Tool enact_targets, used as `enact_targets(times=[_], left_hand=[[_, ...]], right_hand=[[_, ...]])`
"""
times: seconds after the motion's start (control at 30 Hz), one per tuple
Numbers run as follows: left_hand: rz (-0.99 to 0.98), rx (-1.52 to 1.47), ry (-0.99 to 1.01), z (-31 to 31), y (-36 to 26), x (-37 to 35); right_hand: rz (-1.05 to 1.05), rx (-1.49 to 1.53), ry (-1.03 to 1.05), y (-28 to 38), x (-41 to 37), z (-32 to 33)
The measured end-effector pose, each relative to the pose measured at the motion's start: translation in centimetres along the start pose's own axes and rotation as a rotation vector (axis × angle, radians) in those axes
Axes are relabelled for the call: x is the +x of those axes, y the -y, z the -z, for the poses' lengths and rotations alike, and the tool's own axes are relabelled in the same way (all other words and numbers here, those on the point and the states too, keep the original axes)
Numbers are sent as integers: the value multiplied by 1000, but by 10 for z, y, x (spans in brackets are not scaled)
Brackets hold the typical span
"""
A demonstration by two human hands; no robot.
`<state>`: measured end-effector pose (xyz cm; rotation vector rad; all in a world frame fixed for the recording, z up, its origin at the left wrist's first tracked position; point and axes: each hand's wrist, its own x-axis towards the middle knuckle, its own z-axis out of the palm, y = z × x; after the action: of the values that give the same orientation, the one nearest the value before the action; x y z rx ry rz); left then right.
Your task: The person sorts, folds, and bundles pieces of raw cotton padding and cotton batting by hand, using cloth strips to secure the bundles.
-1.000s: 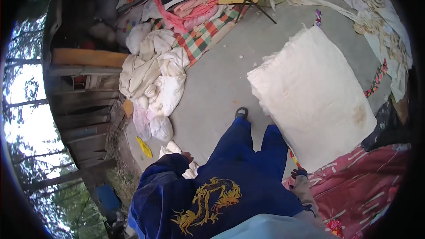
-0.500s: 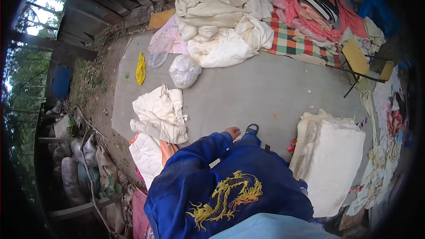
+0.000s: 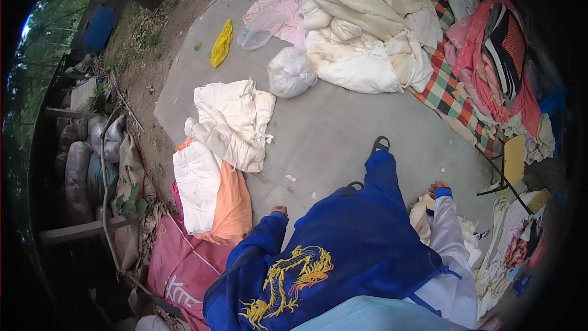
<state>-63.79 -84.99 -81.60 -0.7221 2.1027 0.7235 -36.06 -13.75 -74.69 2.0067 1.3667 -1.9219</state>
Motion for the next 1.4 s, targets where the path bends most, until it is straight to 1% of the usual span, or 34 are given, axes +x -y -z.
enact_targets(times=[0.03, 0.07, 0.1, 0.13, 0.17, 0.2, 0.23, 0.27, 0.3, 0.33, 0.37, 0.4, 0.43, 0.47, 0.5, 0.53, 0.57, 0.63, 0.67, 0.8, 0.83, 0.9, 0.93, 1.0, 1.07, 1.1, 1.13, 1.2, 1.27, 1.3, 1.33, 1.4], left_hand=[[48, -61, -14, -10, -12, -26], [96, -119, -28, -18, -30, -51], [68, -92, -10, -22, -48, -71], [39, -68, 6, -25, -67, -88], [13, -49, 18, -32, -85, -94], [-5, -56, 30, -40, -99, -85], [-12, -65, 35, -47, -108, -73], [-12, -70, 39, -50, -113, -73], [-21, -12, 22, -45, -139, -86], [-40, 47, 11, -42, -182, -96], [-75, 104, 0, -40, -231, -95], [-63, -65, 9, -45, -251, -71], [-35, -235, 19, -50, -258, -55], [-50, -199, 5, -46, -282, -46], [-47, -194, 28, -44, -299, -29], [-93, -278, 6, -43, -319, -21], [-146, -179, -68, -44, -330, -2], [-177, -79, -34, -37, -371, 23], [-190, -88, -35, -33, -392, 36], [-249, -63, 16, -31, -457, 111], [-270, -49, 35, -34, -474, 141], [-263, 42, 82, -45, -501, 203], [-253, 79, 93, -51, -515, 238], [-281, 178, 85, -44, -571, 277], [-259, 193, 88, -54, -597, 342], [-259, 211, 93, -57, -611, 372], [-259, 233, 105, -59, -622, 400], [-284, 325, 105, -61, -647, 446], [-444, 298, 68, -67, -654, 496], [-446, 319, 61, -63, -667, 503], [-449, 339, 53, -52, -686, 505], [-439, 394, 133, -38, -706, 524]], right_hand=[[-58, -24, 5, 10, 17, -17], [-110, 180, 372, -7, 68, -22], [-251, 373, 800, -23, 120, -26], [-397, 448, 1153, -38, 169, -31], [-279, 229, 852, -7, 147, -65], [-213, -70, 511, 22, 127, -99], [-232, -316, 211, 57, 98, -136], [-230, -340, 256, 76, 102, -151], [-227, -363, 301, 98, 105, -167], [-219, -373, 339, 117, 109, -180], [-180, -376, 326, 142, 117, -190], [-141, -392, 327, 170, 129, -200], [-114, -419, 327, 196, 145, -204], [-88, -450, 327, 221, 159, -205], [-92, -361, 298, 248, 172, -206], [-97, -280, 266, 272, 183, -202], [-109, -248, 248, 296, 191, -200], [-106, -226, 219, 332, 213, -204], [-97, -236, 206, 340, 223, -202], [-130, -245, 108, 348, 214, -215], [-136, -269, 44, 342, 204, -221], [-195, -218, 48, 322, 178, -234], [-254, -217, 4, 304, 166, -240], [-348, -292, -28, 270, 128, -258], [-515, -337, 4, 245, 86, -281], [-620, -422, -41, 239, 66, -302], [-645, -481, -9, 235, 45, -316], [-520, -645, 115, 224, 25, -326], [-395, -802, 241, 218, 14, -326], [-609, -601, 75, 219, 13, -329], [-709, -530, 6, 227, 13, -337], [-887, -371, -141, 244, 16, -351]])
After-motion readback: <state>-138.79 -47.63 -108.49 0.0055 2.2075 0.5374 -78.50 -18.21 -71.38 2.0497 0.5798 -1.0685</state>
